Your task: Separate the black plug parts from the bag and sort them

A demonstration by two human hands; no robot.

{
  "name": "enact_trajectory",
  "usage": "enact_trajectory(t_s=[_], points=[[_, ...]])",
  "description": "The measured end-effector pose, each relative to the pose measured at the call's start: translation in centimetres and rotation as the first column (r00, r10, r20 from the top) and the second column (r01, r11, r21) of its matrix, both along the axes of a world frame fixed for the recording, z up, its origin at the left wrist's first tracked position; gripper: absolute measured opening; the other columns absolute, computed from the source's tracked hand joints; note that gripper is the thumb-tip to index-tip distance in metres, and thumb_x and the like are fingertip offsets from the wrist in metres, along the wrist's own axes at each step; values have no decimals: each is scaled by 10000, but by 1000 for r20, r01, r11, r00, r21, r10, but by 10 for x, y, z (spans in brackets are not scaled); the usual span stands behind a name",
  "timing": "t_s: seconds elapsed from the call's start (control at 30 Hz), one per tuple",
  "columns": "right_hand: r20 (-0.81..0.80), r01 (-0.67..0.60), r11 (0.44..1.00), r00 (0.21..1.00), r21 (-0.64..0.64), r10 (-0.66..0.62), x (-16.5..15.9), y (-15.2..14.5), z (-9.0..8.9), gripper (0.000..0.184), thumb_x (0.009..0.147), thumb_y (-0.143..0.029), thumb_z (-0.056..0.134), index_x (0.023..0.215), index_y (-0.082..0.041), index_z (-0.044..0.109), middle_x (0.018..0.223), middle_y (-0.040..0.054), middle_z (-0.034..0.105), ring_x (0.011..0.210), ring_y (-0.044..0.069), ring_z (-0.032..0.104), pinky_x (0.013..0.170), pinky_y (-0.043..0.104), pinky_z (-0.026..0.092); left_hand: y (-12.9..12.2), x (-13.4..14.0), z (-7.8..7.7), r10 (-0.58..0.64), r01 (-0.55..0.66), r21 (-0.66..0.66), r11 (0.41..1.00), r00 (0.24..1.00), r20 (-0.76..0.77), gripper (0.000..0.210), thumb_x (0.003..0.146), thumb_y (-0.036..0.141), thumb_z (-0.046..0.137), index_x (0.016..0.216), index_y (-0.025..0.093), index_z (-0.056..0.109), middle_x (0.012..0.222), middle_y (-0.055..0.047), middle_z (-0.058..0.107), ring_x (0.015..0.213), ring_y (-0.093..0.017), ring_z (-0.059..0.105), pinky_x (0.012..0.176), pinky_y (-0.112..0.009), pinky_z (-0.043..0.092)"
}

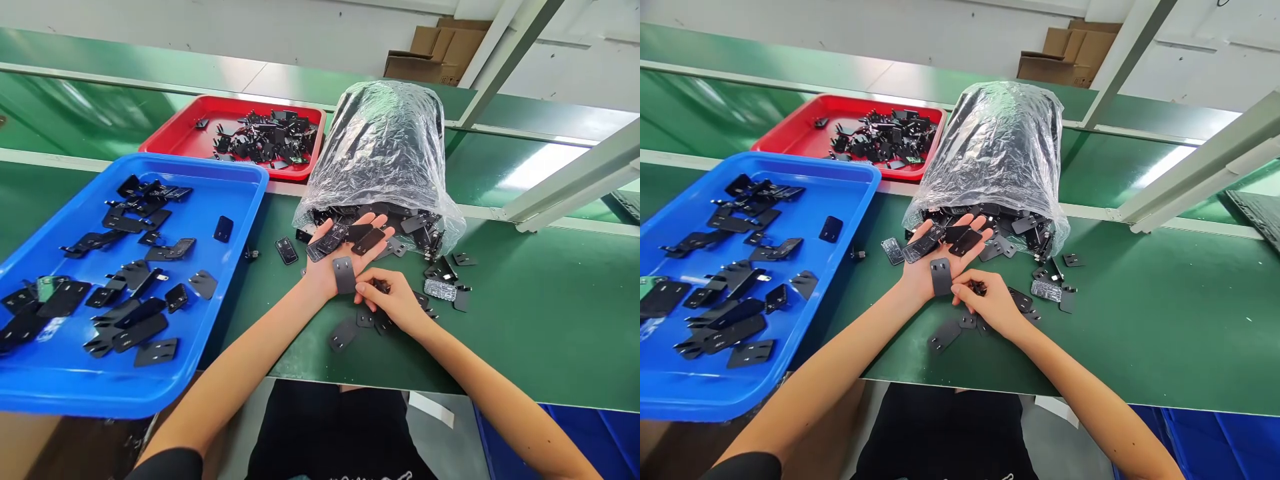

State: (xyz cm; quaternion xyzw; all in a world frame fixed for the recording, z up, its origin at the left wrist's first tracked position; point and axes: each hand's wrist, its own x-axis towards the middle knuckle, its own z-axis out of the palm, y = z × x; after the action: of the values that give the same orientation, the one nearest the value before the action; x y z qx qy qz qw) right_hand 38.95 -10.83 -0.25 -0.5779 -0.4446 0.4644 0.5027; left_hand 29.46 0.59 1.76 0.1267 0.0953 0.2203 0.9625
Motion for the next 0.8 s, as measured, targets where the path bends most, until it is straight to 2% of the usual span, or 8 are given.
enact_trajectory(t_s=[0.13, 0.3, 0.5, 0.57, 0.67, 0.8], points=[[-16, -6, 1000, 1000, 13, 6, 1, 0, -1, 224, 829, -403, 627, 767, -189, 655, 636, 0, 655, 451, 96, 436, 509, 259, 380, 0, 0, 0, -2, 2, -5, 1000, 1000, -20, 610, 911, 467, 333, 1413, 126, 400, 1326, -126, 586, 1284, -268, 498, 1078, -384, 382], [-13, -18, 1000, 1000, -7, 18, -1, 1, -1, 209, 826, -382, 627, 755, -187, 648, 638, -1, 653, 455, 94, 432, 513, 257, 375, 0, 0, -2, -16, 16, 10, 1000, 1000, 16, 611, 902, 460, 362, 1381, 88, 434, 1326, -132, 585, 1281, -293, 495, 1068, -379, 397], [107, -102, 993, 988, -53, 107, 6, 0, 6, 204, 815, -339, 615, 682, -185, 606, 593, -16, 616, 468, 92, 430, 506, 243, 352, 5, 0, -12, 63, -63, -25, 998, 998, 29, 588, 870, 443, 434, 1302, 51, 507, 1297, -179, 595, 1291, -320, 480, 1076, -406, 385], [120, -214, 968, 966, -129, 229, 10, 1, 13, 206, 803, -345, 623, 681, -178, 613, 554, -20, 596, 460, 91, 422, 480, 233, 331, 8, 0, -19, 114, -114, -81, 990, 993, -6, 543, 839, 427, 489, 1216, 46, 570, 1249, -198, 620, 1279, -340, 488, 1082, -414, 374], [70, -396, 880, 902, -260, 427, 9, 6, 30, 203, 793, -344, 635, 698, -165, 636, 539, -16, 593, 468, 92, 427, 457, 217, 313, 10, 0, -27, 148, -153, -122, 981, 988, -50, 472, 812, 421, 521, 1080, 50, 639, 1143, -216, 662, 1232, -365, 527, 1078, -442, 365], [-45, -498, 818, 860, -287, 508, -14, 31, 58, 185, 731, -311, 673, 638, -154, 645, 492, -17, 579, 424, 77, 396, 420, 203, 267, 7, -2, -30, 142, -147, -107, 983, 988, -56, 433, 871, 442, 507, 1068, 79, 638, 1128, -185, 654, 1152, -312, 583, 1025, -467, 410]])
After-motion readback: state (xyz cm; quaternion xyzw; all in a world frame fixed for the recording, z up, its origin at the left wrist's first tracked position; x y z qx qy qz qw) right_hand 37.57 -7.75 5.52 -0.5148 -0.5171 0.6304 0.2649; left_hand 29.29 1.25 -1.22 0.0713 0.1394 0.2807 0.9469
